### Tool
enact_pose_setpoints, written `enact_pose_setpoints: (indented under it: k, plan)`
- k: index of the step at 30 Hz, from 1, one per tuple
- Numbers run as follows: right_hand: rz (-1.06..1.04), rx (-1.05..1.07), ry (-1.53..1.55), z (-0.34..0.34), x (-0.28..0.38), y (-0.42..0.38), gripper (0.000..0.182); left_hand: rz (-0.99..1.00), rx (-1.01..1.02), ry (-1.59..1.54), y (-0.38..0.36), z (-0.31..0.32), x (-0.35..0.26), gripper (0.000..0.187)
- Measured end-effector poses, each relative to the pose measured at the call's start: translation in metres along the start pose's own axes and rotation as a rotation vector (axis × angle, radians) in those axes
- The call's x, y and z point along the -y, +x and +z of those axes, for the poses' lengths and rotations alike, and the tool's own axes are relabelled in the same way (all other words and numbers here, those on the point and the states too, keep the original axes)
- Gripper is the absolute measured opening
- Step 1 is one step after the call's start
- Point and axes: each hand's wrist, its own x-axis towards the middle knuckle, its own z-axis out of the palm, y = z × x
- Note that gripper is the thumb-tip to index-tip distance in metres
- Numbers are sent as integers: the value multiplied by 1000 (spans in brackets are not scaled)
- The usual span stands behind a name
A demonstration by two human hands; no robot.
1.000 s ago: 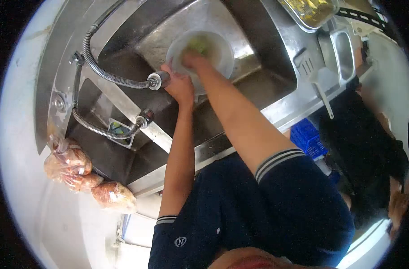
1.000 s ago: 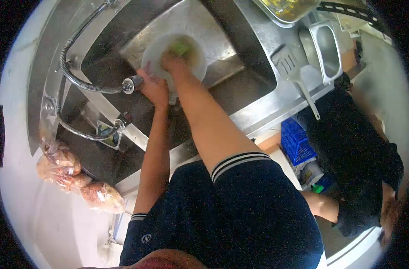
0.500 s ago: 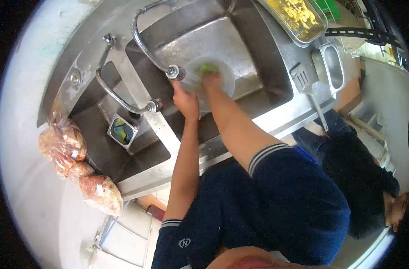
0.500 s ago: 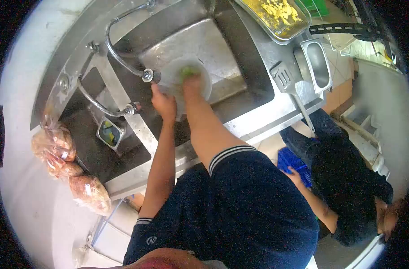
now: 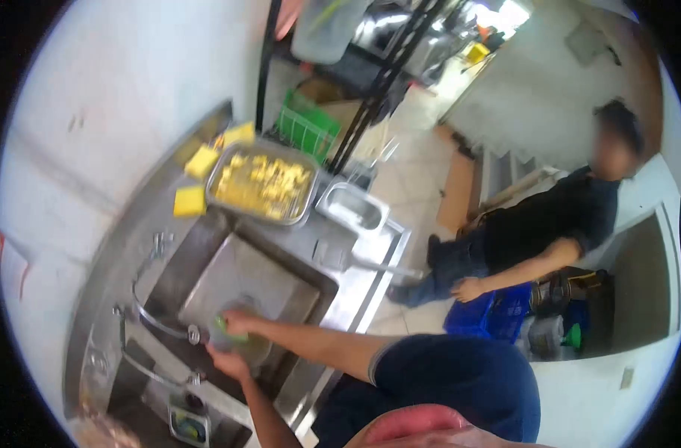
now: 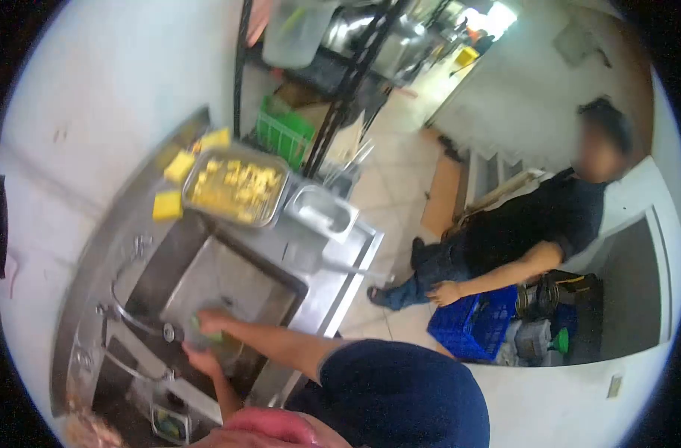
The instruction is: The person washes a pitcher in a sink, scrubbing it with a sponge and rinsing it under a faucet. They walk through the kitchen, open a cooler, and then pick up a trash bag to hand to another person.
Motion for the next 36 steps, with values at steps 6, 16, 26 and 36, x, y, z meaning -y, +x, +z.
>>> enact_pose_setpoints:
  k: [6,16,26,36]
  plan:
    - [34,-283,457,-46,-22,-45,24,-77,29,-124,2,8,0,57]
    - [146,-68,537,4,-25,-20,18,-378,227,90,-1,-12,-72,34]
    - [794,-224,661,103,-96,84,29,-77,379,-125,39,13,17,35]
    - [895,-795,1136,55,1,52,19,90,274,-38,45,17,11,41]
